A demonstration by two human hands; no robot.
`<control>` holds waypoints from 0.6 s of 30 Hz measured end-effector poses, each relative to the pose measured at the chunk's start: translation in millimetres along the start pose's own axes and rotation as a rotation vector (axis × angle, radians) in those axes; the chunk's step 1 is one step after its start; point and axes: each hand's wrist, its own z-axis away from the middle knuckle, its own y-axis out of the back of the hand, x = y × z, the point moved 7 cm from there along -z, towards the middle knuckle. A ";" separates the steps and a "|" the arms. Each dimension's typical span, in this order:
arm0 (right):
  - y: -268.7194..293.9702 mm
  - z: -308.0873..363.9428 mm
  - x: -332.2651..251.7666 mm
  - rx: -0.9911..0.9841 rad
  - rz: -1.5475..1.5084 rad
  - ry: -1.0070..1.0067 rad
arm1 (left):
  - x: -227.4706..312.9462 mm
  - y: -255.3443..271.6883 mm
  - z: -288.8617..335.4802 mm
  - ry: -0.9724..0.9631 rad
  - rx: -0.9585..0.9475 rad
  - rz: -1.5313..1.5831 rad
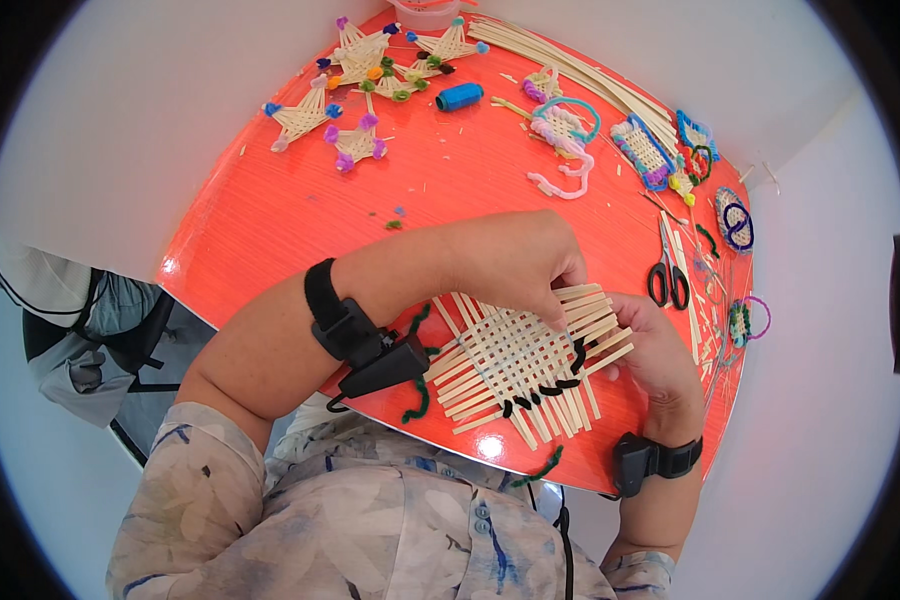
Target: Weaving yarn through a structure of wooden sticks to create a star-shaped ornament on a red table.
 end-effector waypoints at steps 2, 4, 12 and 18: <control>-0.7 -0.3 -0.4 0.004 -0.042 0.006 | 0.0 0.4 0.4 -0.012 0.004 0.017; -0.9 -0.7 0.5 0.001 -0.068 0.010 | -0.8 0.3 -0.1 -0.012 0.008 -0.002; 1.1 -2.8 4.5 -0.020 -0.121 0.035 | 0.0 0.7 -0.1 0.001 0.009 -0.022; -0.1 -1.2 3.2 -0.007 -0.113 0.023 | -0.2 0.2 -0.2 0.001 0.005 -0.011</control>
